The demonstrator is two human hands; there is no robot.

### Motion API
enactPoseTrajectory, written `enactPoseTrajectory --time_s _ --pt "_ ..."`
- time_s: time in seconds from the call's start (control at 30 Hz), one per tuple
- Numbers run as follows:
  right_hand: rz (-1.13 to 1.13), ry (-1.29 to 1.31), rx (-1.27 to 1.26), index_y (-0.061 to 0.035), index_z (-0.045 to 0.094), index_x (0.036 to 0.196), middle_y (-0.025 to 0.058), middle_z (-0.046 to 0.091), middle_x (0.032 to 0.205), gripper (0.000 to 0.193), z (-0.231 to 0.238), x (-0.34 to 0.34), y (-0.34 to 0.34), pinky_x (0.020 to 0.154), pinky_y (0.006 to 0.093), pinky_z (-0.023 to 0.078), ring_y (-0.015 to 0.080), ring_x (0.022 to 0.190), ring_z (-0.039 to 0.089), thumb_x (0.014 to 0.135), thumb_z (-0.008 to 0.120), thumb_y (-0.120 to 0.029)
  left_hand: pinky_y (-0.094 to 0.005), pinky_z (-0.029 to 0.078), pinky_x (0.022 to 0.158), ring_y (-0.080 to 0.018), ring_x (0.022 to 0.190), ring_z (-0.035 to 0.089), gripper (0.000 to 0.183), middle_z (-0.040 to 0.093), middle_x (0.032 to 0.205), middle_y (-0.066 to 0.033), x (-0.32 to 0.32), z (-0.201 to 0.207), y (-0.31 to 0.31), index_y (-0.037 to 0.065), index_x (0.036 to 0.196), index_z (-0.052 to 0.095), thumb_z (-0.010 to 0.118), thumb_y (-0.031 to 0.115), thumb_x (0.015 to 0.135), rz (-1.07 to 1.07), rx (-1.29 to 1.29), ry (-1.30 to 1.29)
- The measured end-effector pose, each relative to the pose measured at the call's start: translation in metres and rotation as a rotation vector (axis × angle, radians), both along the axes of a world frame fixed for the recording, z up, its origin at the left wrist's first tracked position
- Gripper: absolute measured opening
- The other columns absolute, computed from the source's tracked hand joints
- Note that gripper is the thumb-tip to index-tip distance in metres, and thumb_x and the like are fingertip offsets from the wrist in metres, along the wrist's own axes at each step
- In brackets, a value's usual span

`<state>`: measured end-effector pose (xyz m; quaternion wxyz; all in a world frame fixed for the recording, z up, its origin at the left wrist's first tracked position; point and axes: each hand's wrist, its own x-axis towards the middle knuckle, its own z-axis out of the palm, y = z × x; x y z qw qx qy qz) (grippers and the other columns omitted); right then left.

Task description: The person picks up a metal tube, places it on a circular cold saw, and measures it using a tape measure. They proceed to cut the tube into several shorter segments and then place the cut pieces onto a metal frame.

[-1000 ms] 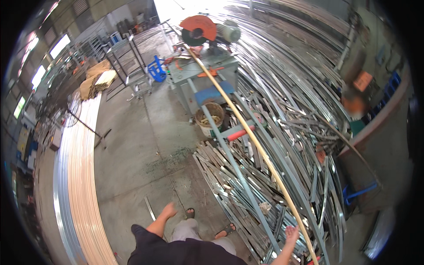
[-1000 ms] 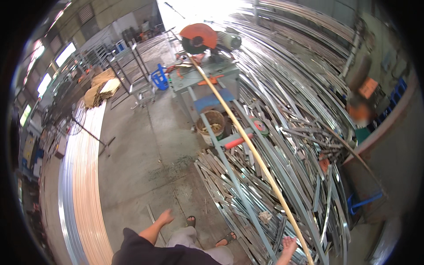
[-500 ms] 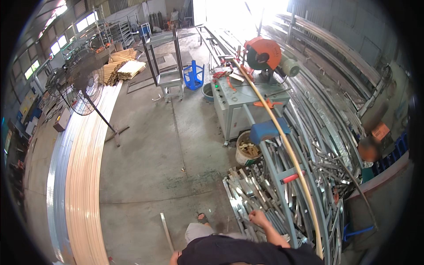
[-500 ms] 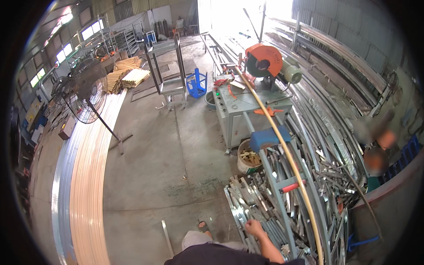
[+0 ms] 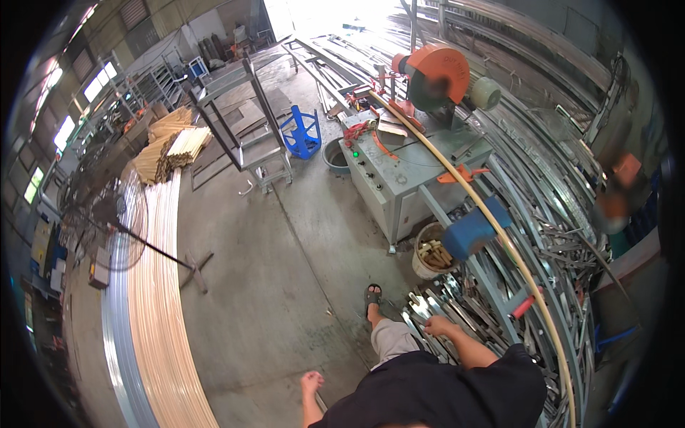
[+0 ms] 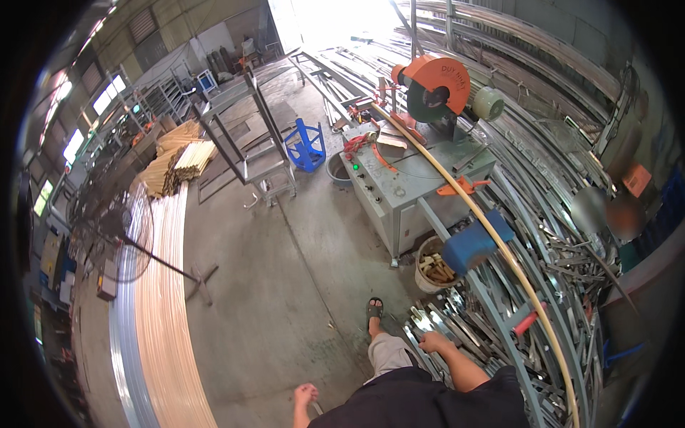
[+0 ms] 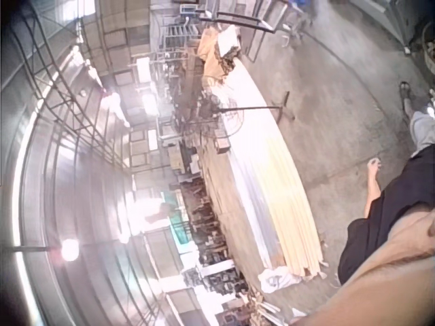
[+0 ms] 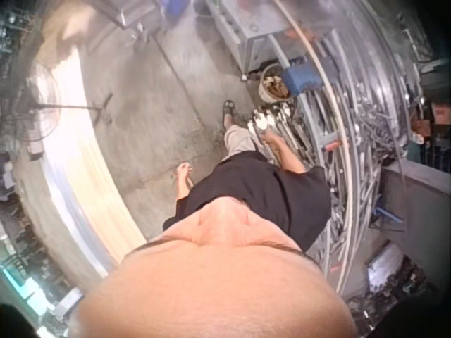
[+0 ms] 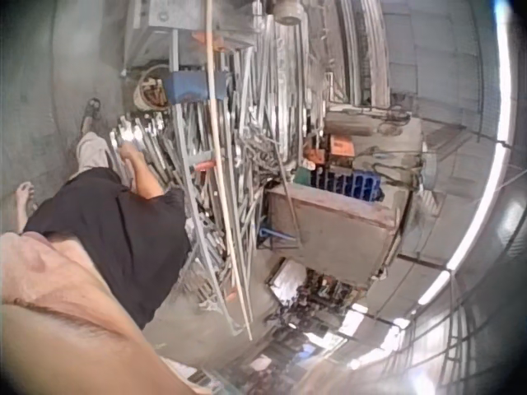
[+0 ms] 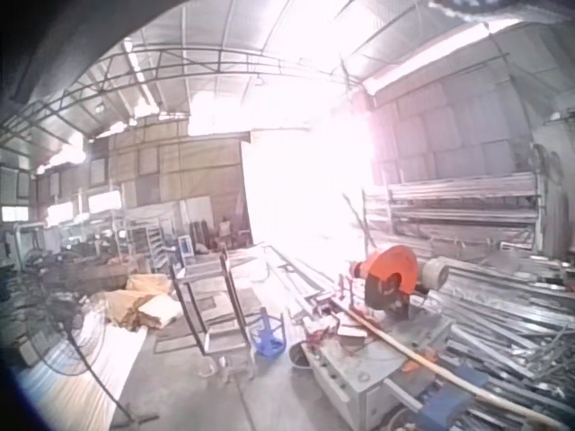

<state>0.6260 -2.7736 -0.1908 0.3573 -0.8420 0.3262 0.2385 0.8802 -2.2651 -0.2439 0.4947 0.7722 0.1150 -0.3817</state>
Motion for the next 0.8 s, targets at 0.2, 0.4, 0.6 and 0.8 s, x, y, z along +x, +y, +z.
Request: enactPoseTrajectory --time_s 0.2,0.4,0.6,0.8 --pt "-0.053 -0.014 0.008 -0.0042 0.073 0.087 0.0167 0.071 0.08 0.029 0.014 0.202 -0.147 0.077 0.0418 0.054 0.0311 0.08 0.069 0.078 0.067 -0.031 -0.0354 0.053 0.062 -0.0205 0.066 0.064 0.019 0.068 0.072 -0.0099 0.048 0.047 -0.085 0.006 0.084 0.068 0.054 0.018 0.092 -0.457 0.214 0.0" --pt "-0.17 -0.383 0.041 -0.0027 0.07 0.092 0.0174 0.07 0.085 0.031 0.13 0.453 -0.334 0.074 0.0428 0.053 0.0322 0.081 0.068 0.081 0.068 -0.032 -0.0335 0.052 0.06 -0.0189 0.065 0.064 0.018 0.067 0.072 -0.0094 0.192 0.077 -0.202 0.005 0.083 0.067 0.055 0.016 0.091 -0.191 0.204 0.138" --pt "-0.565 -0.692 -0.22 -0.0027 0.07 0.089 0.0175 0.07 0.085 0.031 0.167 0.627 -0.541 0.075 0.0415 0.053 0.0301 0.084 0.069 0.077 0.068 -0.03 -0.0317 0.052 0.058 -0.0173 0.064 0.063 0.017 0.066 0.072 -0.0089 0.362 0.062 -0.315 0.004 0.083 0.067 0.056 0.014 0.091 -0.246 0.144 0.125" --pt "-0.704 -0.117 -0.54 -0.0012 0.06 0.114 0.0188 0.066 0.112 0.056 0.135 0.731 -0.673 0.088 0.0438 0.051 0.0312 0.106 0.063 0.073 0.072 -0.037 -0.0299 0.051 0.056 -0.0157 0.063 0.063 0.016 0.065 0.071 -0.0084 0.541 0.037 -0.406 0.003 0.082 0.066 0.057 0.012 0.09 -0.42 0.184 0.156"
